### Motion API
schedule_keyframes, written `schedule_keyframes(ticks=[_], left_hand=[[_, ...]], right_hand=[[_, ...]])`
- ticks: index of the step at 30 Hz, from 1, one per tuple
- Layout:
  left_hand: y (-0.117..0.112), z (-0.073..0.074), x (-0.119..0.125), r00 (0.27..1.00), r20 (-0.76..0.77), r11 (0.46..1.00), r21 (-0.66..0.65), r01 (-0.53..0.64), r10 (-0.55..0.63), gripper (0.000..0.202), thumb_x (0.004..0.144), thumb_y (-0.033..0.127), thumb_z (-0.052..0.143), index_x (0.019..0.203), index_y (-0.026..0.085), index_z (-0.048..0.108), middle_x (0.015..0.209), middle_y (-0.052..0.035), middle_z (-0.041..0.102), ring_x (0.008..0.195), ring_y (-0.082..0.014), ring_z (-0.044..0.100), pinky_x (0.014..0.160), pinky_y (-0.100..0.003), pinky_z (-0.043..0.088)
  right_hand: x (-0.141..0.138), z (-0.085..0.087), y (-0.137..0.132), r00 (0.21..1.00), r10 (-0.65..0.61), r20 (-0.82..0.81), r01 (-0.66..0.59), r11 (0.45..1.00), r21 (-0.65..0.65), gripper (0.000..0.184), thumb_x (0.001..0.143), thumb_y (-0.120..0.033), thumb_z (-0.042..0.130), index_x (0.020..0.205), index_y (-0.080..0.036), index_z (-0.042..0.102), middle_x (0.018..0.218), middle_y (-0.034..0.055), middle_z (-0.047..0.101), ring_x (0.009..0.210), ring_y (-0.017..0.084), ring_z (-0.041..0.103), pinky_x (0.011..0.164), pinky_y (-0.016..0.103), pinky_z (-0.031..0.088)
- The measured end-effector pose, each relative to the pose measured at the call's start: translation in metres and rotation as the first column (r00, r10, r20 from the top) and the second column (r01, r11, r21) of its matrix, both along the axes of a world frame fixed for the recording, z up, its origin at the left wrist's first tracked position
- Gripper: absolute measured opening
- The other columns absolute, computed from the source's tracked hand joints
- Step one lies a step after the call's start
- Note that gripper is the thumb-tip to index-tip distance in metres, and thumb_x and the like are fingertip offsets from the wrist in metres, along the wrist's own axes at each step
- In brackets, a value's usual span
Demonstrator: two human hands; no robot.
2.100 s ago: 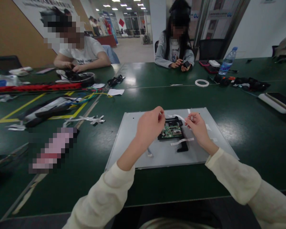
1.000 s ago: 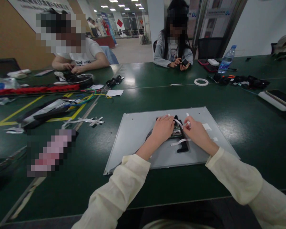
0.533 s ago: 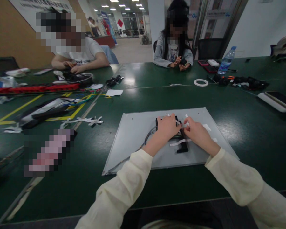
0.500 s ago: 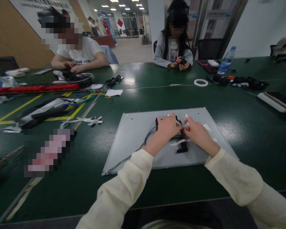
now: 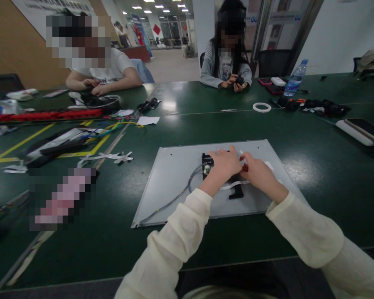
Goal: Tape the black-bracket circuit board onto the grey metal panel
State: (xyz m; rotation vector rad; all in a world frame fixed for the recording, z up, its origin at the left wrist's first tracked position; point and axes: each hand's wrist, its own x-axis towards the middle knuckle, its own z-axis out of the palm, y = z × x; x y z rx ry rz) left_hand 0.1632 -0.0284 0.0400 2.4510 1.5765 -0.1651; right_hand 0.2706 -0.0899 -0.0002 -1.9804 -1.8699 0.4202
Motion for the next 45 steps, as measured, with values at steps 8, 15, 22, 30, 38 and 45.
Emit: schedule_keyframes(ticks=[8, 15, 22, 30, 38, 45], left_hand=[[-0.004, -0.009, -0.013, 0.995, 0.034, 0.994, 0.057, 0.095, -0.097, 0.065, 0.080, 0.026, 0.047, 0.139, 0.008, 0.030, 0.130, -0.0248, 0.050, 0.128, -0.0358, 0.039, 0.104, -0.051, 0.025], [-0.004, -0.025, -0.016, 0.995, 0.069, 0.995, 0.080, 0.063, -0.068, 0.066, 0.086, 0.031, 0.039, 0.145, 0.009, 0.021, 0.145, -0.0247, 0.032, 0.138, -0.0334, 0.025, 0.108, -0.046, 0.021], [-0.002, -0.023, -0.017, 0.993, 0.103, 0.996, 0.076, 0.050, -0.058, 0.076, 0.083, 0.035, 0.043, 0.146, 0.005, 0.012, 0.144, -0.0253, 0.034, 0.137, -0.0328, 0.026, 0.108, -0.048, 0.020], [0.006, -0.012, -0.037, 0.974, 0.124, 0.982, 0.048, 0.184, -0.189, 0.072, 0.085, 0.048, 0.042, 0.142, 0.007, 0.025, 0.148, -0.0234, 0.029, 0.138, -0.0327, 0.024, 0.107, -0.046, 0.024], [0.007, -0.012, -0.052, 0.963, 0.135, 0.973, 0.021, 0.231, -0.232, 0.056, 0.090, 0.050, 0.037, 0.131, 0.012, 0.040, 0.145, -0.0194, 0.036, 0.136, -0.0308, 0.029, 0.107, -0.052, 0.023], [0.013, -0.012, -0.054, 0.959, 0.143, 0.969, 0.010, 0.246, -0.245, 0.054, 0.089, 0.051, 0.039, 0.130, 0.015, 0.042, 0.144, -0.0185, 0.038, 0.133, -0.0300, 0.036, 0.107, -0.053, 0.022]], right_hand=[[0.001, -0.004, 0.003, 1.000, 0.021, -0.003, -0.021, 1.000, 0.003, 0.030, 0.081, -0.025, 0.056, 0.109, -0.020, 0.046, 0.072, 0.0018, 0.064, 0.067, 0.018, 0.059, 0.055, 0.023, 0.028], [0.003, -0.004, 0.005, 1.000, 0.020, -0.015, -0.020, 1.000, -0.001, 0.027, 0.083, -0.025, 0.054, 0.108, -0.020, 0.046, 0.064, -0.0013, 0.060, 0.060, 0.016, 0.057, 0.053, 0.023, 0.027], [0.005, -0.004, 0.006, 0.999, 0.028, -0.030, -0.028, 1.000, 0.002, 0.027, 0.082, -0.023, 0.055, 0.108, -0.020, 0.047, 0.066, -0.0008, 0.061, 0.062, 0.016, 0.057, 0.054, 0.022, 0.029], [0.006, -0.001, 0.003, 0.995, 0.094, -0.016, -0.094, 0.995, 0.012, 0.019, 0.083, -0.020, 0.054, 0.101, -0.022, 0.055, 0.063, -0.0028, 0.058, 0.059, 0.013, 0.054, 0.055, 0.022, 0.028], [0.003, 0.005, 0.000, 0.994, 0.113, 0.009, -0.113, 0.993, 0.014, 0.020, 0.084, -0.020, 0.051, 0.102, -0.024, 0.060, 0.065, -0.0020, 0.061, 0.059, 0.013, 0.053, 0.053, 0.023, 0.026], [0.004, 0.005, 0.001, 0.993, 0.114, 0.011, -0.114, 0.993, 0.011, 0.022, 0.084, -0.021, 0.051, 0.103, -0.025, 0.061, 0.067, -0.0020, 0.062, 0.056, 0.012, 0.052, 0.052, 0.023, 0.025]])
